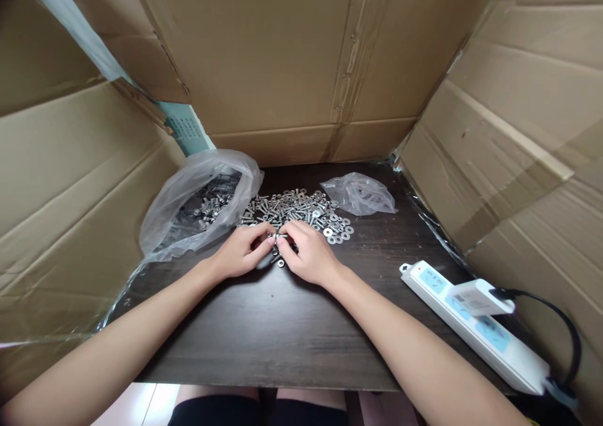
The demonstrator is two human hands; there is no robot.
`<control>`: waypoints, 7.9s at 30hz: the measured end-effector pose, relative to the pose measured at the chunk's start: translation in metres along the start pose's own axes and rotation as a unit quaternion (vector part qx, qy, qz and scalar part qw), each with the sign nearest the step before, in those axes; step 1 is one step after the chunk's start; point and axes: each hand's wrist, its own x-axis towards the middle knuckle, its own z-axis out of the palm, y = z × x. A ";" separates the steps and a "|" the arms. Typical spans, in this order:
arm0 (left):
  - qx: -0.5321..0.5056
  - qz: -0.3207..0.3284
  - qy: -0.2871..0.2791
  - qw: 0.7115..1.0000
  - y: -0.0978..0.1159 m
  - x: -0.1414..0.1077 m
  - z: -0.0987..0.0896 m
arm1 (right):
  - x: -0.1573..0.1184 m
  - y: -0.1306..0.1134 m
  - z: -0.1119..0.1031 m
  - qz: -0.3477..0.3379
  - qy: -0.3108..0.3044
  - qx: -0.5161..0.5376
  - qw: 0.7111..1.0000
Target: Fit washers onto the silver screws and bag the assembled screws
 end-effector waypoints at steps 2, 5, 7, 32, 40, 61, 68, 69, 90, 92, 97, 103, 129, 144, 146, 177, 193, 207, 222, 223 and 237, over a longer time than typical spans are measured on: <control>0.001 -0.001 0.003 1.000 0.000 0.000 0.001 | 0.000 0.001 0.000 0.000 -0.002 -0.003 1.000; 0.003 0.001 0.008 1.000 0.000 0.001 0.002 | 0.000 0.002 0.001 0.002 -0.004 -0.004 1.000; 0.004 0.009 0.014 1.000 0.000 0.002 0.002 | 0.000 0.002 0.000 0.001 -0.004 -0.009 1.000; 0.012 0.012 0.001 1.000 -0.003 0.004 0.002 | 0.003 0.000 0.000 -0.050 0.001 -0.056 0.997; 0.022 0.006 0.000 1.000 -0.003 0.004 0.002 | 0.003 -0.001 0.001 -0.047 -0.002 -0.053 0.997; 0.029 0.001 0.006 1.000 -0.004 0.002 0.003 | 0.001 0.002 0.005 -0.061 0.001 -0.062 0.996; 0.030 -0.004 0.011 0.999 -0.004 0.000 0.002 | 0.004 0.004 0.007 -0.074 0.000 -0.092 0.993; 0.029 -0.003 0.011 0.999 -0.005 0.000 0.002 | 0.004 0.004 0.007 -0.075 0.000 -0.096 0.992; 0.004 -0.020 0.015 1.000 -0.004 0.001 0.001 | 0.001 0.003 0.006 -0.067 0.026 -0.072 0.995; 0.005 -0.020 0.016 1.000 -0.004 0.001 0.001 | 0.001 0.003 0.006 -0.065 0.028 -0.067 0.995; 0.018 -0.017 0.008 1.000 -0.004 0.001 0.002 | 0.000 0.003 0.005 -0.050 0.025 -0.051 0.997; 0.047 -0.008 -0.001 0.999 -0.004 0.001 0.001 | 0.000 0.003 0.006 -0.058 0.017 -0.037 0.998; 0.013 -0.041 -0.034 0.998 -0.005 0.001 -0.005 | 0.002 0.003 0.005 -0.051 0.006 -0.037 0.998; 0.011 -0.042 -0.027 0.999 -0.004 0.001 -0.004 | 0.002 0.003 0.005 -0.049 -0.002 -0.051 0.998; 0.011 -0.043 -0.026 0.999 -0.005 0.001 -0.004 | 0.003 0.003 0.006 -0.053 0.002 -0.051 0.997; 0.017 -0.048 -0.035 0.998 -0.005 0.003 -0.003 | 0.003 0.005 0.006 -0.030 -0.009 -0.042 0.999; 0.006 -0.046 -0.031 0.998 -0.004 0.002 -0.005 | 0.004 0.004 0.006 -0.031 -0.013 -0.060 0.998; -0.001 -0.050 -0.027 0.998 -0.005 0.002 -0.005 | 0.004 0.003 0.005 -0.034 -0.014 -0.077 0.996; 0.021 -0.026 -0.020 0.999 -0.007 0.004 -0.004 | 0.003 0.005 0.002 -0.043 -0.041 -0.090 0.994; 0.026 -0.026 -0.015 0.999 -0.008 0.004 -0.004 | 0.003 0.005 0.001 -0.044 -0.046 -0.092 0.994; 0.053 -0.025 -0.019 0.998 -0.006 0.004 0.001 | 0.000 0.003 -0.002 -0.026 -0.045 -0.093 0.994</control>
